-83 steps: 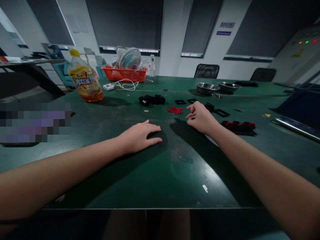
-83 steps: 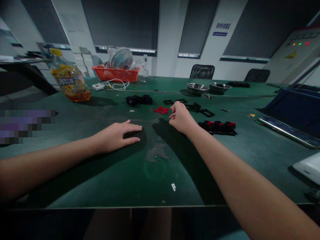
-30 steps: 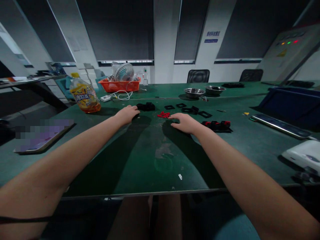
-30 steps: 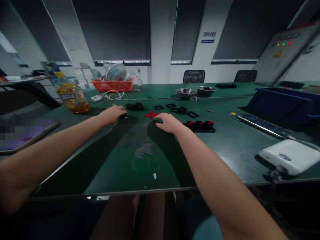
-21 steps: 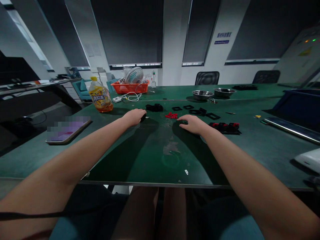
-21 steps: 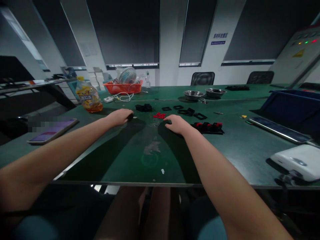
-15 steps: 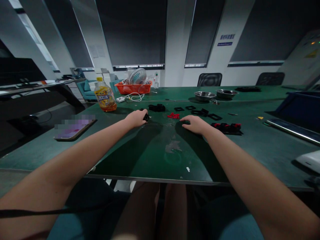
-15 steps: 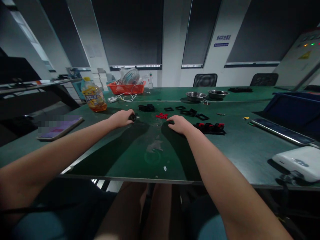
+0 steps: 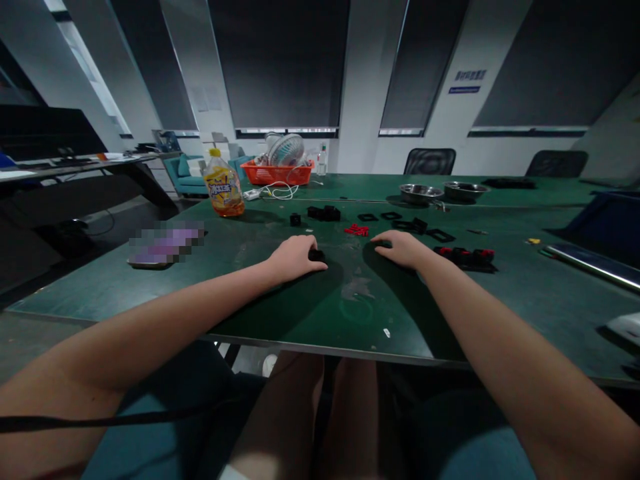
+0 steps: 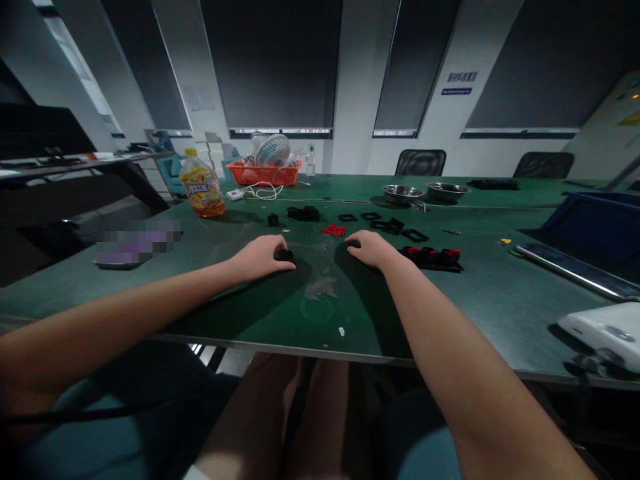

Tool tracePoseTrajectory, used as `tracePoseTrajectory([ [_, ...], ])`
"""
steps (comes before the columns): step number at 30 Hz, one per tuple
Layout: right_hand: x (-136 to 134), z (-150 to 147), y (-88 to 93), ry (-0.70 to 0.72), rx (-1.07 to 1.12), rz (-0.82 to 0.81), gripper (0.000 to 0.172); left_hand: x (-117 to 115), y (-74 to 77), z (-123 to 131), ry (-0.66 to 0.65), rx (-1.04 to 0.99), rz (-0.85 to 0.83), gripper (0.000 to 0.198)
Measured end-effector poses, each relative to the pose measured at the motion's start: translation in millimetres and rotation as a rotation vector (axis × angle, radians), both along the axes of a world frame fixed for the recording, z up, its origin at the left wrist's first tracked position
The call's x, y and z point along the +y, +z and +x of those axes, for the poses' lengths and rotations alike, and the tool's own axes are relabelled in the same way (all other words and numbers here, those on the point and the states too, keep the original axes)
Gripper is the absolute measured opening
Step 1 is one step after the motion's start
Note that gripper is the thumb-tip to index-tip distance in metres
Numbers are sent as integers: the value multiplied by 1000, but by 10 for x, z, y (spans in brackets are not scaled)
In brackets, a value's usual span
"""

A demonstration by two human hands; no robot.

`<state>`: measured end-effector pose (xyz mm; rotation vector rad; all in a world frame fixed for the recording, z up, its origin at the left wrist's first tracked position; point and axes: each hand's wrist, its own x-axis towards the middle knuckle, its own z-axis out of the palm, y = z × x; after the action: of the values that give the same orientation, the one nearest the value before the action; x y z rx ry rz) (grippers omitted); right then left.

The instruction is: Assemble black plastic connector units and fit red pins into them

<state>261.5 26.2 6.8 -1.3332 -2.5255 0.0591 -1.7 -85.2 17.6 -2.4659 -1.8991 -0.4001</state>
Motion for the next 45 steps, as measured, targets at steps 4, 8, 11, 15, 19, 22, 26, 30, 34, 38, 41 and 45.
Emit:
tracePoseTrajectory([
  [4, -4, 2, 3, 2, -16, -2, 34, -109, -9, 96, -8, -57, -64, 55],
  [8, -22, -3, 16, 0, -26, -15, 37, -179, 33, 97, -66, -86, -169, 60],
  [11, -22, -3, 22, -15, -21, -26, 39, -200, 57, 64, -122, -89, -216, 54],
  [15, -3, 8, 12, -63, -27, -36, 40, -190, 12, 24, -170, -143, -182, 48],
  [19, 0, 2, 8, -84, -59, -41, 40, -158, -73, 2, -151, -200, -126, 34],
  [22, -15, -24, 25, -97, -76, -47, 41, -139, -113, -7, -163, -233, -118, 31],
  [26, -7, -56, 35, -178, -127, -56, 45, -133, -132, -12, -176, -242, -106, 30],
  [30, 73, -51, 19, -313, -173, -25, 47, -134, -125, -15, -186, -228, -104, 29],
  [34, 201, -14, 60, -486, -222, -33, 46, -143, -122, -18, -195, -232, -109, 32],
  [38, 351, 69, 164, -620, -277, -79, 45, -153, -129, -23, -207, -245, -112, 30],
  [41, 448, 133, 215, -663, -306, -121, 47, -152, -133, -28, -212, -253, -116, 31],
  [45, 518, 175, 226, -711, -344, -174, 38, -147, -126, -39, -219, -263, -130, 32],
])
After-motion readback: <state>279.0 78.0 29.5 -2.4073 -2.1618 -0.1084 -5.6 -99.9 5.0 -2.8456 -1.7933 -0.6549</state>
